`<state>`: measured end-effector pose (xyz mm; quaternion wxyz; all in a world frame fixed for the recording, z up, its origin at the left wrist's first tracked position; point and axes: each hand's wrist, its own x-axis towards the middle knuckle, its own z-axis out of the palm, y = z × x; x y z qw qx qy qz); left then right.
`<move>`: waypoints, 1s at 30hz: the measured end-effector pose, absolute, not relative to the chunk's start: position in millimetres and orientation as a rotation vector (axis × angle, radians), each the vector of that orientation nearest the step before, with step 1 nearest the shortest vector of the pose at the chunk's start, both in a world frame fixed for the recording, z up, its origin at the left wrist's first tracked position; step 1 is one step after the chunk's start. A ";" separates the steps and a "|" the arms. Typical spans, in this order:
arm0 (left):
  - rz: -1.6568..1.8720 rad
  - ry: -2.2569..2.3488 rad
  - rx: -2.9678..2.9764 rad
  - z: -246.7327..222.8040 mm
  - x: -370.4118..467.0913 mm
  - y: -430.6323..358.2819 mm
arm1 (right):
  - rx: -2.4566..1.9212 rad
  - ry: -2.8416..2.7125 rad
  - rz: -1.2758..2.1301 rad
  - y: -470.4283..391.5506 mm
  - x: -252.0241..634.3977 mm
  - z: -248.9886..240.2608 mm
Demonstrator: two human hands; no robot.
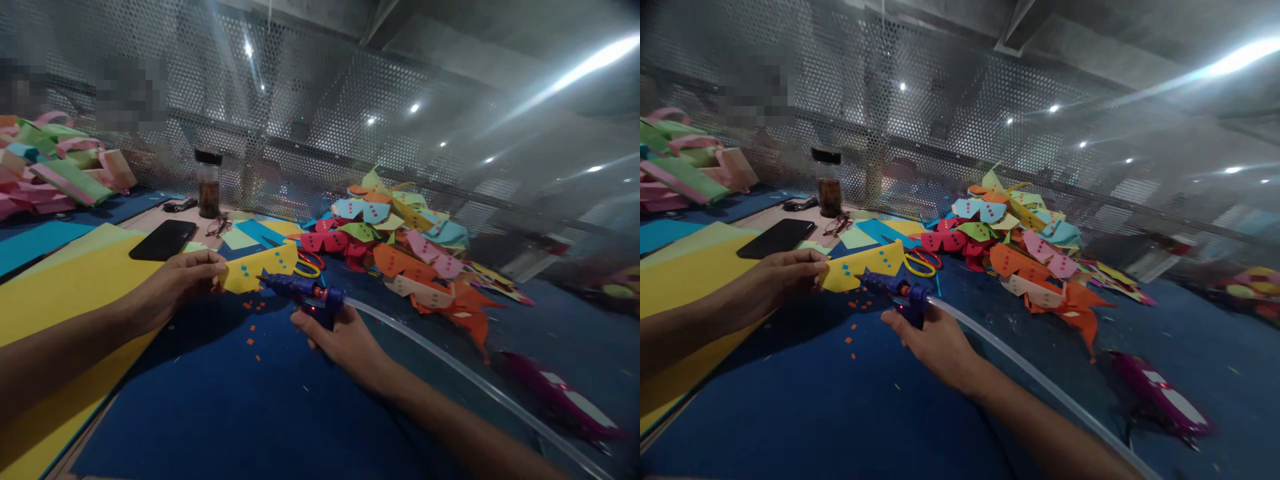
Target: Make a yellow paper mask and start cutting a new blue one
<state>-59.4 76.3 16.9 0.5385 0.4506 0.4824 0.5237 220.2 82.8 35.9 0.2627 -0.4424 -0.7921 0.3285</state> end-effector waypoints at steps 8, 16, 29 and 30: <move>1.256 1.157 1.040 15.1 -59.2 77.5 | -1.212 -2.151 0.895 86.2 220.1 35.2; 1.235 1.142 1.040 18.1 -56.6 74.2 | -1.274 -2.365 0.514 78.1 220.2 36.2; 1.227 1.125 1.075 17.2 -56.3 75.5 | -1.200 -2.421 0.428 79.3 220.7 34.1; 1.228 1.120 1.074 17.1 -56.3 75.5 | -1.195 -2.426 0.425 79.2 220.6 34.6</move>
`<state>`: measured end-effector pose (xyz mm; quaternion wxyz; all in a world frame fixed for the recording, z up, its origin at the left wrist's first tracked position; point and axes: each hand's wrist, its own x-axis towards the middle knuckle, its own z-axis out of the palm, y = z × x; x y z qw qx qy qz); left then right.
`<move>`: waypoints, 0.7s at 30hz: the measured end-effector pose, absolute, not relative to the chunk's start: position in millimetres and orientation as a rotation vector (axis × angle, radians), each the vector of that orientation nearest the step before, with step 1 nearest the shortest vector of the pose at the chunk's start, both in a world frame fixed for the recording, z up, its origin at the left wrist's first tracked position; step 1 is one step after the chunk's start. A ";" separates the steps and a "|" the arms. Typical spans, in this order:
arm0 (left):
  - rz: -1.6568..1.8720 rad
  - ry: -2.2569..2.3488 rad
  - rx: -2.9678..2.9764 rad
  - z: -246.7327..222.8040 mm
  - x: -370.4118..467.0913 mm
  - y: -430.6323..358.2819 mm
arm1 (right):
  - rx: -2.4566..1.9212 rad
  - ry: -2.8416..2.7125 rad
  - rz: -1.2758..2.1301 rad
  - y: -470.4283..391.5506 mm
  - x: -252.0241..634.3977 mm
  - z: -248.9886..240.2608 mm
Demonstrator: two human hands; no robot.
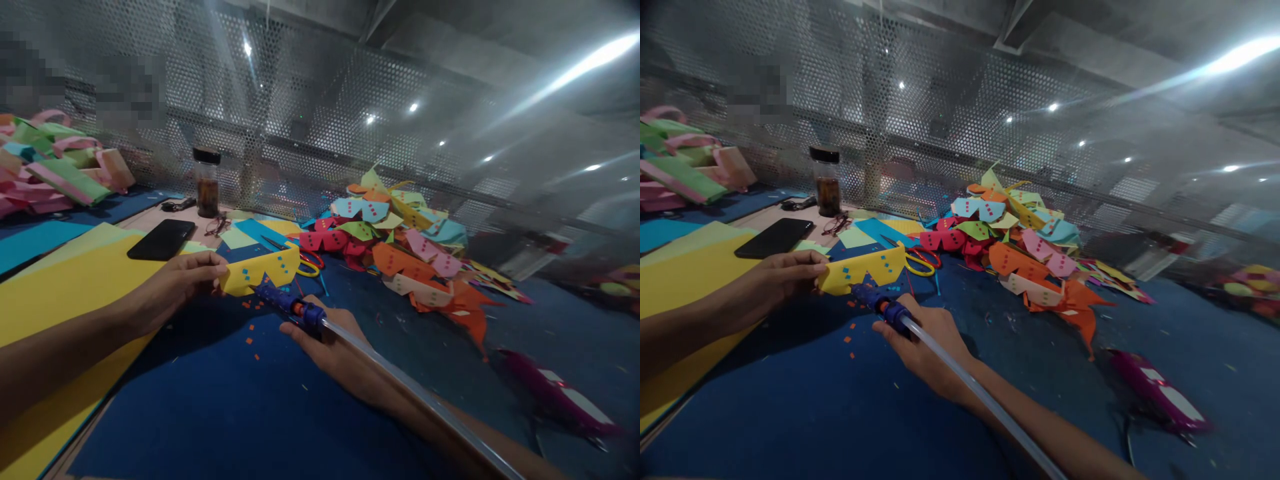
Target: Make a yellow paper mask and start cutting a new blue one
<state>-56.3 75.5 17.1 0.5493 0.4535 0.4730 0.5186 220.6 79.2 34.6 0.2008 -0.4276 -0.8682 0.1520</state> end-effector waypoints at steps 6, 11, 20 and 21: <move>1.240 1.108 1.094 16.9 -56.6 75.6 | -1.202 -2.437 0.414 79.1 219.9 35.0; 1.241 1.118 1.079 15.9 -57.7 76.5 | -1.192 -2.450 0.379 78.4 219.6 35.5; 1.233 1.112 1.093 16.8 -57.7 74.8 | -1.208 -2.441 0.380 78.2 219.7 36.4; 1.231 1.110 1.093 16.6 -57.8 74.8 | -1.206 -2.444 0.371 78.3 219.5 36.2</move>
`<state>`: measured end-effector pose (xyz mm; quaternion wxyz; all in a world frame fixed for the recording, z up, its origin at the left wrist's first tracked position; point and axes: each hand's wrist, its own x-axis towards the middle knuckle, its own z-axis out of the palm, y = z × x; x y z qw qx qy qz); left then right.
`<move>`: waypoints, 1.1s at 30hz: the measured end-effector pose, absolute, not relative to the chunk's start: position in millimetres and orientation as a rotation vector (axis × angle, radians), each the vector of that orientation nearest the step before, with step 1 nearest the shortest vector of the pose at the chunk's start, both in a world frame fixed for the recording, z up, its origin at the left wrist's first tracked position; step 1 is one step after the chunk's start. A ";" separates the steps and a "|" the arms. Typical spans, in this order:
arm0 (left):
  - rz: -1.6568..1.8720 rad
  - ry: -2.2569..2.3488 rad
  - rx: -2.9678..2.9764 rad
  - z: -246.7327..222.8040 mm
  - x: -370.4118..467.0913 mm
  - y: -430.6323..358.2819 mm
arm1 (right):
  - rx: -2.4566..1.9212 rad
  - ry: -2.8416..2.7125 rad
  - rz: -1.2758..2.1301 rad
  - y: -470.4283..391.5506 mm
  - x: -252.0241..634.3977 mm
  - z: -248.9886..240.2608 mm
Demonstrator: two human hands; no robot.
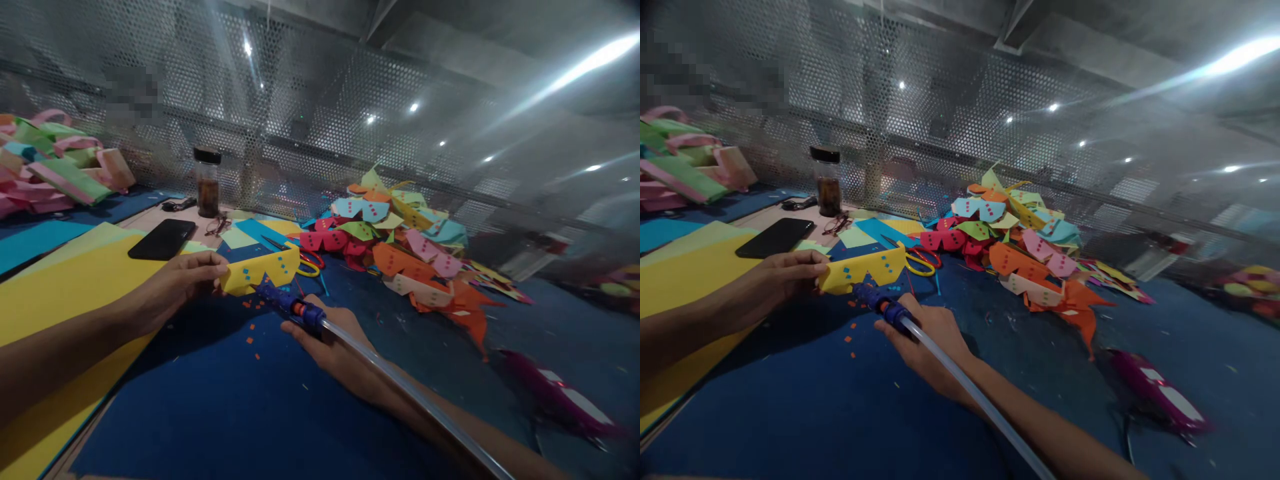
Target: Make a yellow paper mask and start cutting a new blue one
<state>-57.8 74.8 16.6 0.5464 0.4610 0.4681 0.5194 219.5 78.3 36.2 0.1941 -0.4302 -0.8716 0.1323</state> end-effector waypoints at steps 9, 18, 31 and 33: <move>1.241 1.132 1.091 17.7 -56.8 75.4 | -1.198 -2.426 0.444 79.7 221.1 35.1; 1.284 1.163 0.989 19.8 -56.7 75.9 | -1.224 -2.184 0.634 86.2 224.3 37.4; 1.538 1.154 0.880 22.7 -75.3 82.4 | -1.445 -2.138 0.880 123.3 238.9 41.1; 1.536 1.186 0.864 21.3 -75.4 83.9 | -1.479 -2.187 0.897 130.1 239.9 36.2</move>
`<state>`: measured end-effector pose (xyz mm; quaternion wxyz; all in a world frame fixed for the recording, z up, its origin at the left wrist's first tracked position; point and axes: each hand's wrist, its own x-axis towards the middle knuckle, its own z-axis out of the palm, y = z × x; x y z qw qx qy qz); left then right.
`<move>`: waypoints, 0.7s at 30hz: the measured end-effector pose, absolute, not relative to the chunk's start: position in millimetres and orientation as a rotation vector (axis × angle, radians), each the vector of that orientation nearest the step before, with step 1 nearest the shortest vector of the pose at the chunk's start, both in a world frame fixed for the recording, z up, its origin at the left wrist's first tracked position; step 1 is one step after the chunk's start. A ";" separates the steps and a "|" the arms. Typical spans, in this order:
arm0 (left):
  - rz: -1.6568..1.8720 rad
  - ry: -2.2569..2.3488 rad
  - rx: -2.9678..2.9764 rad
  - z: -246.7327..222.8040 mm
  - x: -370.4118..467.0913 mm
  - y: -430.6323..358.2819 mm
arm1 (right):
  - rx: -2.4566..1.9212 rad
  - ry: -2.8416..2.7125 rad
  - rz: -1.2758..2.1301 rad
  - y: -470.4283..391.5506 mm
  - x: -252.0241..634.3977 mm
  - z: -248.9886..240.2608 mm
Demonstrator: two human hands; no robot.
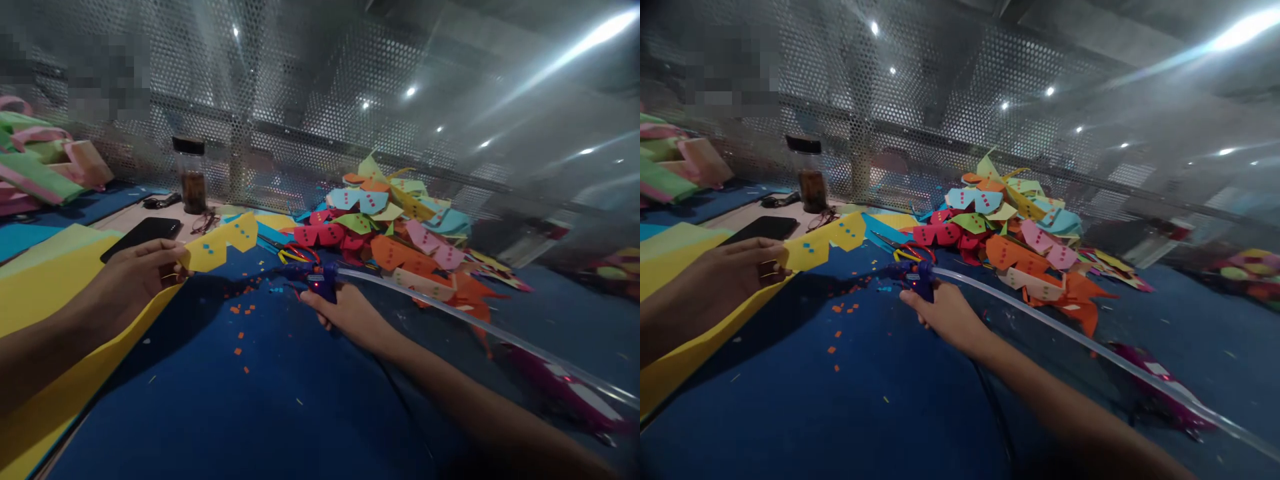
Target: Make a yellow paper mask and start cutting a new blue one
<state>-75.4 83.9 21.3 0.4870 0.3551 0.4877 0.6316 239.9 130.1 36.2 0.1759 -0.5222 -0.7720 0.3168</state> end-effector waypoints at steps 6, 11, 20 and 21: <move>1.545 1.325 0.825 23.5 -70.5 84.9 | -1.492 -2.309 0.859 142.0 238.9 29.3; 1.485 1.364 0.821 26.0 -68.8 83.8 | -1.510 -2.374 0.836 145.0 235.5 32.9; 1.476 1.362 0.775 26.1 -70.4 85.6 | -1.486 -2.407 0.778 143.9 232.4 35.4; 1.477 1.366 0.773 27.1 -69.3 85.5 | -1.487 -2.406 0.780 144.1 232.4 35.1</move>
